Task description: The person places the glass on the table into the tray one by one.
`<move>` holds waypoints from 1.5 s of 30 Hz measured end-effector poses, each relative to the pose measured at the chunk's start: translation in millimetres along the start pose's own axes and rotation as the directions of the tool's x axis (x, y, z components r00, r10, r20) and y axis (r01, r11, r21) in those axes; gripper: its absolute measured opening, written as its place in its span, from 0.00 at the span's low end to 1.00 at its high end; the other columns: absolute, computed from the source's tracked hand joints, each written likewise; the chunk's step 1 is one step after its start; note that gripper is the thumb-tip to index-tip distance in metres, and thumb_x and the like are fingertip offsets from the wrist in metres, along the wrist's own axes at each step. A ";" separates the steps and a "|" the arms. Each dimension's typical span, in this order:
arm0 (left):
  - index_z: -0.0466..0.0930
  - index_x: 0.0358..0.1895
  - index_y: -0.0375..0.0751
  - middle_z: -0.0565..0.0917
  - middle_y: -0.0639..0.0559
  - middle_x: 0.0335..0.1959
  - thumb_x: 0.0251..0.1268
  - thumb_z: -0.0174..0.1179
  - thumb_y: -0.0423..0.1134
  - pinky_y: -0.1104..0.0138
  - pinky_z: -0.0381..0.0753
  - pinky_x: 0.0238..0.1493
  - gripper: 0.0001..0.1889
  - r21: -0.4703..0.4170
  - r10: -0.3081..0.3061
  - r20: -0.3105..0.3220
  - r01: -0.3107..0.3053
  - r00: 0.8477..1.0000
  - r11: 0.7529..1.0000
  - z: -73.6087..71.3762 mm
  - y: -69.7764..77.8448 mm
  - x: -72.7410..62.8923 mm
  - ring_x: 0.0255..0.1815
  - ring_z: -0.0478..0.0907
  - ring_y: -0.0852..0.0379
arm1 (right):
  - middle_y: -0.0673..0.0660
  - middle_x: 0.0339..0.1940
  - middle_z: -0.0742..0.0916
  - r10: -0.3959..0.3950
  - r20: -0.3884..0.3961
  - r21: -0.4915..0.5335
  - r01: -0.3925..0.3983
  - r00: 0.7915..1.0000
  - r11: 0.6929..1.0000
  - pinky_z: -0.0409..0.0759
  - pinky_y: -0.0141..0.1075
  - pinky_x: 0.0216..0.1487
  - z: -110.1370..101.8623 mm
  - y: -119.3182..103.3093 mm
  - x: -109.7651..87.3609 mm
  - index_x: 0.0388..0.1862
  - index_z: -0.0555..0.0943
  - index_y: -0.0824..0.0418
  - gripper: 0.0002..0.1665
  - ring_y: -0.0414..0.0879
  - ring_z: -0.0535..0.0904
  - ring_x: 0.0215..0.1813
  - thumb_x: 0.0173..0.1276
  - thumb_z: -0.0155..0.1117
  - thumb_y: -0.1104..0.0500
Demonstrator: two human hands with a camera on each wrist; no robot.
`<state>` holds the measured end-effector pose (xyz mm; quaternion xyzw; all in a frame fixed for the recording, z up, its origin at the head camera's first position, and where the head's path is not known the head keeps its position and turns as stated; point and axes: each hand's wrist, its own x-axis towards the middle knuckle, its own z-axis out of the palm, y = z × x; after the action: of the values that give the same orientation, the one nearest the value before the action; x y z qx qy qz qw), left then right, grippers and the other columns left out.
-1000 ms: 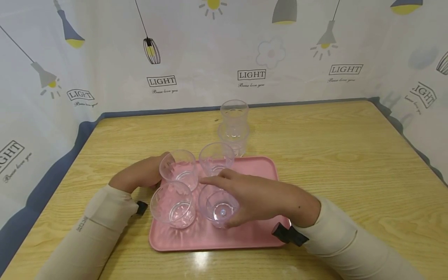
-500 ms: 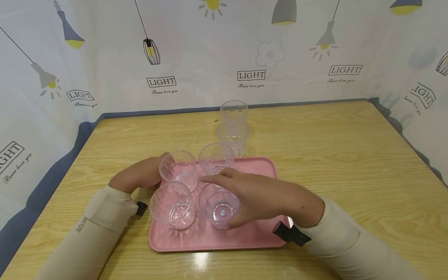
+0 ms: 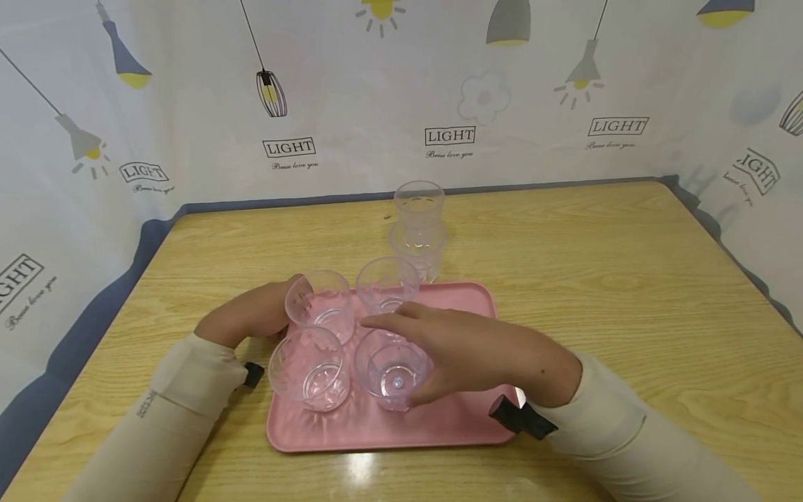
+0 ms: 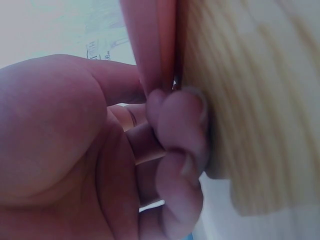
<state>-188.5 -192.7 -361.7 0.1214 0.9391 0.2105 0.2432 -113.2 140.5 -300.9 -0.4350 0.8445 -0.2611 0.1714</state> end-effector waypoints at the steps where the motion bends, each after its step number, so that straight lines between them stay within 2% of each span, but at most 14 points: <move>1: 0.69 0.44 0.48 0.74 0.51 0.23 0.82 0.27 0.55 0.62 0.74 0.34 0.21 0.002 0.001 0.000 -0.001 1.000 1.000 0.0 0.1 0.1 0.21 0.74 0.54 | 0.47 0.73 0.73 -0.002 -0.003 0.001 0.002 1.000 1.000 0.73 0.43 0.69 -0.3 0.0 -0.3 0.78 0.62 0.50 0.54 0.40 0.70 0.72 0.55 0.79 0.44; 6: 0.68 0.46 0.48 0.74 0.50 0.24 0.82 0.30 0.53 0.62 0.74 0.34 0.18 0.015 0.013 0.002 -0.013 1.000 1.000 -0.3 0.5 -0.1 0.21 0.74 0.54 | 0.48 0.72 0.75 -0.047 -0.059 0.002 0.047 0.997 0.999 0.73 0.43 0.70 -3.9 1.0 -2.2 0.76 0.64 0.53 0.54 0.42 0.73 0.70 0.55 0.78 0.39; 9: 0.68 0.47 0.48 0.75 0.50 0.25 0.82 0.32 0.52 0.62 0.74 0.34 0.17 0.031 0.018 0.002 -0.018 1.000 0.999 -0.3 0.4 -0.2 0.22 0.74 0.54 | 0.46 0.72 0.74 -0.061 -0.093 0.010 0.062 0.994 0.998 0.78 0.41 0.63 -8.6 1.2 -3.3 0.76 0.64 0.51 0.53 0.42 0.76 0.65 0.56 0.77 0.40; 12: 0.68 0.47 0.49 0.75 0.50 0.25 0.82 0.31 0.52 0.62 0.74 0.36 0.17 0.043 0.021 -0.001 -0.021 1.000 0.999 -0.3 0.4 -0.2 0.23 0.75 0.54 | 0.42 0.69 0.75 -0.014 -0.108 0.025 0.017 0.994 1.000 0.81 0.38 0.54 -13.8 0.3 -4.6 0.77 0.63 0.46 0.52 0.40 0.78 0.59 0.57 0.77 0.42; 16: 0.68 0.48 0.47 0.75 0.50 0.25 0.82 0.32 0.51 0.62 0.74 0.35 0.17 0.056 0.037 -0.005 -0.036 0.999 0.998 -0.7 0.9 -1.1 0.23 0.75 0.54 | 0.41 0.64 0.77 0.040 -0.144 0.027 -0.037 0.989 0.999 0.81 0.37 0.51 -18.4 0.2 -5.3 0.77 0.63 0.40 0.49 0.38 0.77 0.56 0.59 0.76 0.46; 19: 0.68 0.50 0.46 0.76 0.49 0.26 0.82 0.37 0.49 0.63 0.74 0.30 0.14 0.068 0.057 -0.006 -0.057 0.998 0.996 -1.0 1.1 -1.7 0.22 0.74 0.55 | 0.43 0.59 0.79 0.039 -0.192 0.022 -0.035 0.981 0.999 0.82 0.37 0.49 -19.7 2.2 -4.5 0.75 0.66 0.41 0.44 0.38 0.78 0.55 0.62 0.75 0.48; 21: 0.68 0.51 0.45 0.77 0.49 0.27 0.81 0.40 0.48 0.63 0.74 0.28 0.13 0.068 0.067 -0.005 -0.067 0.998 0.995 -1.1 0.8 -1.7 0.21 0.74 0.55 | 0.46 0.56 0.81 0.036 -0.230 0.014 -0.033 0.972 0.999 0.82 0.37 0.47 -20.3 4.1 -3.3 0.73 0.69 0.44 0.41 0.39 0.78 0.53 0.63 0.74 0.50; 27: 0.68 0.50 0.46 0.77 0.49 0.27 0.81 0.40 0.48 0.63 0.73 0.28 0.12 0.071 0.063 -0.007 -0.062 0.998 0.996 0.0 0.3 -1.0 0.22 0.75 0.55 | 0.50 0.51 0.84 0.051 -0.344 0.020 -0.047 0.937 0.999 0.83 0.36 0.46 -22.8 10.3 -0.3 0.70 0.72 0.53 0.38 0.42 0.80 0.50 0.61 0.76 0.57; 36: 0.69 0.50 0.48 0.77 0.49 0.26 0.81 0.39 0.51 0.62 0.74 0.31 0.13 0.058 0.049 -0.020 -0.047 0.999 0.997 0.3 1.0 0.0 0.22 0.75 0.54 | 0.55 0.54 0.83 0.088 -0.475 0.007 -0.096 0.876 0.995 0.81 0.43 0.50 -31.4 26.5 1.2 0.67 0.74 0.57 0.33 0.47 0.78 0.55 0.63 0.73 0.60; 41: 0.69 0.48 0.49 0.76 0.49 0.26 0.81 0.38 0.51 0.61 0.75 0.36 0.13 0.076 0.044 -0.022 -0.043 0.999 0.996 0.4 -0.1 -0.6 0.25 0.75 0.54 | 0.58 0.59 0.80 0.122 -0.500 0.016 -0.132 0.858 0.991 0.80 0.47 0.53 -34.6 38.3 3.4 0.67 0.73 0.59 0.29 0.51 0.77 0.57 0.68 0.68 0.60; 45: 0.69 0.46 0.49 0.76 0.50 0.25 0.81 0.36 0.51 0.61 0.75 0.37 0.14 0.075 0.039 -0.015 -0.038 0.999 0.996 1.1 -0.3 -0.5 0.24 0.75 0.54 | 0.61 0.62 0.77 0.173 -0.497 0.037 -0.179 0.850 0.983 0.79 0.51 0.56 -35.1 47.0 5.1 0.69 0.72 0.60 0.29 0.56 0.75 0.60 0.70 0.65 0.60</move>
<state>-187.5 -192.7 -362.5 0.1467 0.9458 0.1807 0.2265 -164.5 169.3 -300.7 -0.2747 0.8976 -0.3433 -0.0311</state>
